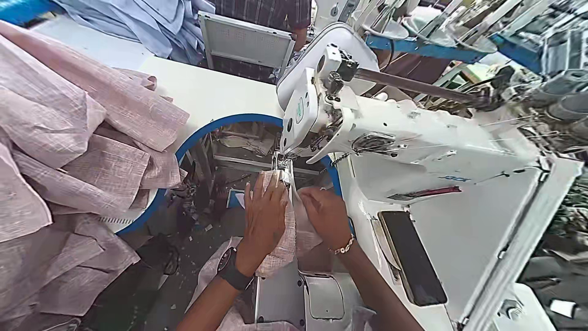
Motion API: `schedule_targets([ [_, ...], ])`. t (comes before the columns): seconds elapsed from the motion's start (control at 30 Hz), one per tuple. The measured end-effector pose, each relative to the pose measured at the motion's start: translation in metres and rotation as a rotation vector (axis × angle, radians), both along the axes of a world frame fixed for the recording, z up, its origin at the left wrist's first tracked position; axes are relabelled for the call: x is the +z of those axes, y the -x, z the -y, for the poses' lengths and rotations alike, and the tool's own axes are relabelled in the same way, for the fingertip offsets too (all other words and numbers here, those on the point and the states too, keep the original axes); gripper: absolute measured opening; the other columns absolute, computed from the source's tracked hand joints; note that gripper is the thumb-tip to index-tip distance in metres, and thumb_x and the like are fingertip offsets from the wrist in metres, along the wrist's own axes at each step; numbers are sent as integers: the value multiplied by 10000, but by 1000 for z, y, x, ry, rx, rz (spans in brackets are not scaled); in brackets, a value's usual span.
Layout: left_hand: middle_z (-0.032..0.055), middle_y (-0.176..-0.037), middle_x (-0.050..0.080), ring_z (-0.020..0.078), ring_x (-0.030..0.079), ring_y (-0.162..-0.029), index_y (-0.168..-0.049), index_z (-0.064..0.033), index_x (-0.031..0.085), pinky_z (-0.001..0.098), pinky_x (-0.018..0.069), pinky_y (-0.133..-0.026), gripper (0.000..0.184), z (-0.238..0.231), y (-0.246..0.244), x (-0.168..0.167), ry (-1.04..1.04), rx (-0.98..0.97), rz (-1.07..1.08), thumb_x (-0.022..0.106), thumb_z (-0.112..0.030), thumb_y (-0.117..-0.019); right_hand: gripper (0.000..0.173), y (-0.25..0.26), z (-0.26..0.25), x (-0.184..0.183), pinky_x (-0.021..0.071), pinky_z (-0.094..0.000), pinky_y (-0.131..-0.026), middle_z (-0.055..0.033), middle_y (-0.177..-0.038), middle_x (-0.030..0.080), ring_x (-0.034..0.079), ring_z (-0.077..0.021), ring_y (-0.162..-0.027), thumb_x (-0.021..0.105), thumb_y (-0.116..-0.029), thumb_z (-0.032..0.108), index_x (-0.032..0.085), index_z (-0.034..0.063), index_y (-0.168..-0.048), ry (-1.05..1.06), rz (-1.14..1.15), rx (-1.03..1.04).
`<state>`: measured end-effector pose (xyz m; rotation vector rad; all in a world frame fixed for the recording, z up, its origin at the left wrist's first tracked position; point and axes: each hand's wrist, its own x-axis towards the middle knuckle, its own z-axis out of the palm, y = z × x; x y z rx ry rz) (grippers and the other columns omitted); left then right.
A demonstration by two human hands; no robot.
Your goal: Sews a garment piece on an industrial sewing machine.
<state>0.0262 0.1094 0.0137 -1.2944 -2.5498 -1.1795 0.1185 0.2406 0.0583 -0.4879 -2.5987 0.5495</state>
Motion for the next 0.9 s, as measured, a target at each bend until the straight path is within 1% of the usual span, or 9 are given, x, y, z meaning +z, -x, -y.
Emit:
schedule_targets([
  [0.07,149,-1482,573,485,463,-1403,-1270,-56,707,753,309,-1082,359,1,-1,-1,-7,17,-72,513,-97,-971,200,0,-1,-14,582,-364,-675,-131,-852,739,723,-236,-772,599,-926,95,784,20,-940,-8,-185,98],
  [0.2,176,-1467,578,405,519,-1385,-1323,13,648,661,379,-1106,385,3,0,-1,-50,-46,39,450,-47,-998,176,0,-2,-20,575,-219,-847,-162,-1176,739,719,-114,-1027,605,-941,73,765,-1,-936,316,-260,201],
  [0.33,168,-1441,604,376,549,-1365,-1267,10,667,601,418,-1104,366,1,10,-2,-58,-61,-7,436,-110,-1010,163,-1,-1,-16,412,-149,-590,-224,-1429,581,505,40,-685,594,-891,78,659,-35,-793,511,-87,337],
  [0.43,176,-1427,613,398,548,-1359,-1220,6,709,578,456,-1079,346,2,7,-3,-66,-46,-105,478,-78,-976,124,-9,-5,-9,369,-122,-538,-223,-1530,470,424,83,-630,636,-840,75,659,-11,-754,597,33,407],
  [0.53,201,-1402,623,357,587,-1327,-1283,51,663,446,485,-1089,385,4,5,-6,-124,-75,-21,465,-85,-982,112,-6,-4,-12,385,-93,-553,-217,-1536,469,445,117,-651,654,-824,50,661,-13,-732,754,-16,402],
  [0.67,243,-1380,617,349,591,-1317,-1367,102,557,405,478,-1102,463,7,6,-5,-229,-132,79,490,-20,-925,154,21,18,-23,488,-133,-768,-227,-1433,565,610,39,-939,621,-870,69,641,-10,-739,709,-135,211],
  [0.73,246,-1369,624,375,586,-1318,-1318,68,620,432,468,-1117,423,5,7,-5,-254,-149,85,521,-13,-914,151,29,27,-22,537,-270,-863,-261,-1380,614,682,-162,-1119,581,-862,74,638,-24,-762,429,-113,131],
  [0.8,245,-1354,637,378,611,-1286,-1243,47,675,439,487,-1093,357,2,9,-5,-272,-133,74,529,-68,-937,164,23,32,-21,572,-273,-814,-257,-1326,654,728,-192,-1020,585,-893,94,647,-6,-779,224,-119,104],
  [0.9,251,-1371,622,390,619,-1269,-1187,22,698,430,512,-1061,323,2,4,-5,-272,-103,92,552,-28,-903,147,1,32,-24,406,-104,-514,-176,-1298,679,497,78,-578,681,-875,150,709,50,-771,510,-129,41],
])
